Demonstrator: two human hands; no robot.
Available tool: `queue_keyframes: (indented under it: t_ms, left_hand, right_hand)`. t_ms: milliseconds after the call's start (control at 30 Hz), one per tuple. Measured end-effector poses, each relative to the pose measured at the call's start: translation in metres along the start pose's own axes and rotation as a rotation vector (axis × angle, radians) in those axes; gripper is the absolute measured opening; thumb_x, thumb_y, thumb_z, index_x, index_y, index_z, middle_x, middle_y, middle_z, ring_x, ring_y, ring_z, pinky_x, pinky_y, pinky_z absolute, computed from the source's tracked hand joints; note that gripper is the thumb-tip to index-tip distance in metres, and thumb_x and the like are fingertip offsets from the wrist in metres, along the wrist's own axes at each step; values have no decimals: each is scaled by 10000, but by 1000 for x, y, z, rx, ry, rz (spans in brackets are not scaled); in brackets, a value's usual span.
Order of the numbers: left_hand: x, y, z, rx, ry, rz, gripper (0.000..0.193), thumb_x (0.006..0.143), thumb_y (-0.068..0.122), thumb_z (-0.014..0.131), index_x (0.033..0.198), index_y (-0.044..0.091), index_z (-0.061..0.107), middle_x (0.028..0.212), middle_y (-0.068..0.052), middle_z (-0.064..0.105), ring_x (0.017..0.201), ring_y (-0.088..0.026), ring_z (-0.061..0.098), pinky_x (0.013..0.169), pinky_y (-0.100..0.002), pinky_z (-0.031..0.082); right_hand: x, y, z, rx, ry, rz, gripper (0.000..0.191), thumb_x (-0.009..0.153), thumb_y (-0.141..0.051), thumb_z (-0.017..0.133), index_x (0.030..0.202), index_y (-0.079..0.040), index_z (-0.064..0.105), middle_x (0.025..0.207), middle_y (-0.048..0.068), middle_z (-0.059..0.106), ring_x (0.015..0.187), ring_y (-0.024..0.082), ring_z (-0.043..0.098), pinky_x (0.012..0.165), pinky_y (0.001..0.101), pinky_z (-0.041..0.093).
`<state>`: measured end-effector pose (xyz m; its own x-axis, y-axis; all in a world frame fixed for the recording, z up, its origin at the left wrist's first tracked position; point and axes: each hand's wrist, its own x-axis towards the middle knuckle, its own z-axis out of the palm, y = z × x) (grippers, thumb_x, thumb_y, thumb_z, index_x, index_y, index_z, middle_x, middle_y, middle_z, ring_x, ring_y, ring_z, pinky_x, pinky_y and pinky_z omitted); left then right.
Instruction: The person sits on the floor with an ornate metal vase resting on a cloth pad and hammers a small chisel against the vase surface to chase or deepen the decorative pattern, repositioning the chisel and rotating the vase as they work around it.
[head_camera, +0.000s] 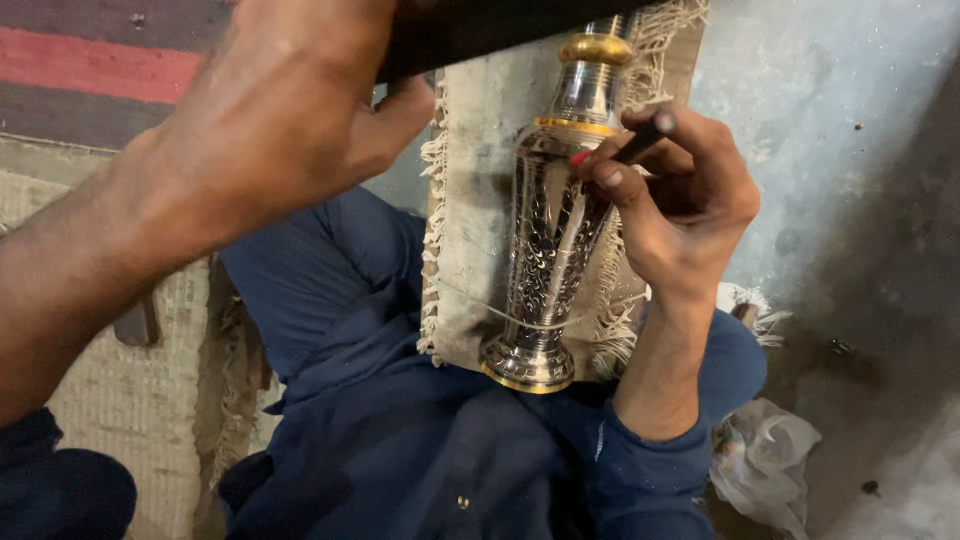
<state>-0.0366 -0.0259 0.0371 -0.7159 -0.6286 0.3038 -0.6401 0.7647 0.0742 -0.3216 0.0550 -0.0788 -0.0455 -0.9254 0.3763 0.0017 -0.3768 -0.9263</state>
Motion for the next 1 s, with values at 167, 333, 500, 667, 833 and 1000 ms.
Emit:
queue_keyframes:
  t_ms: [167, 333, 500, 667, 833, 1000]
  left_hand:
    - [2, 1, -2, -112, -47, -83, 333, 977, 72, 753, 1275, 28, 611, 867, -132, 637, 778, -319, 652, 710, -478, 510]
    - [-1, 0, 1, 25, 69, 66, 344, 977, -10, 691, 1300, 62, 600, 985, -106, 659, 884, -272, 665, 794, -428, 517]
    - [0, 2, 2, 168, 59, 75, 436, 972, -33, 701, 1367, 137, 627, 967, -91, 665, 879, -266, 663, 779, -417, 507]
    - [5, 6, -7, 144, 81, 100, 460, 920, -34, 699, 1340, 134, 614, 973, -103, 662, 866, -285, 671, 747, -435, 510]
    - [8, 10, -7, 29, -82, -38, 490, 934, -29, 692, 1374, 170, 613, 951, -133, 655, 842, -344, 647, 681, -482, 483]
    - [-19, 16, 19, -104, 142, -59, 588, 920, 4, 697, 1441, 147, 464, 1189, -164, 612, 1111, -272, 631, 937, -411, 523]
  right_hand:
    - [-1, 3, -2, 16, 4, 8, 317, 1059, 158, 662, 1325, 33, 542, 1129, 134, 690, 965, 189, 737, 795, 311, 659]
    - [-1, 5, -4, 65, -41, -25, 296, 1112, 162, 669, 1355, 33, 560, 1082, 123, 711, 972, 186, 746, 823, 306, 655]
    - [-2, 1, -3, 41, -28, 34, 286, 1085, 132, 681, 1325, 31, 562, 1073, 118, 709, 984, 180, 745, 815, 292, 652]
    - [-2, 0, -4, 67, -31, 37, 311, 1068, 142, 683, 1330, 17, 573, 1065, 109, 702, 987, 180, 732, 823, 288, 642]
    - [-2, 2, -6, 52, -37, 25, 327, 1069, 124, 697, 1346, 13, 562, 1078, 109, 702, 1003, 180, 742, 837, 283, 642]
    - [-1, 0, -8, 26, -46, 4, 339, 1081, 135, 697, 1370, 21, 561, 1085, 126, 721, 991, 170, 739, 841, 260, 623]
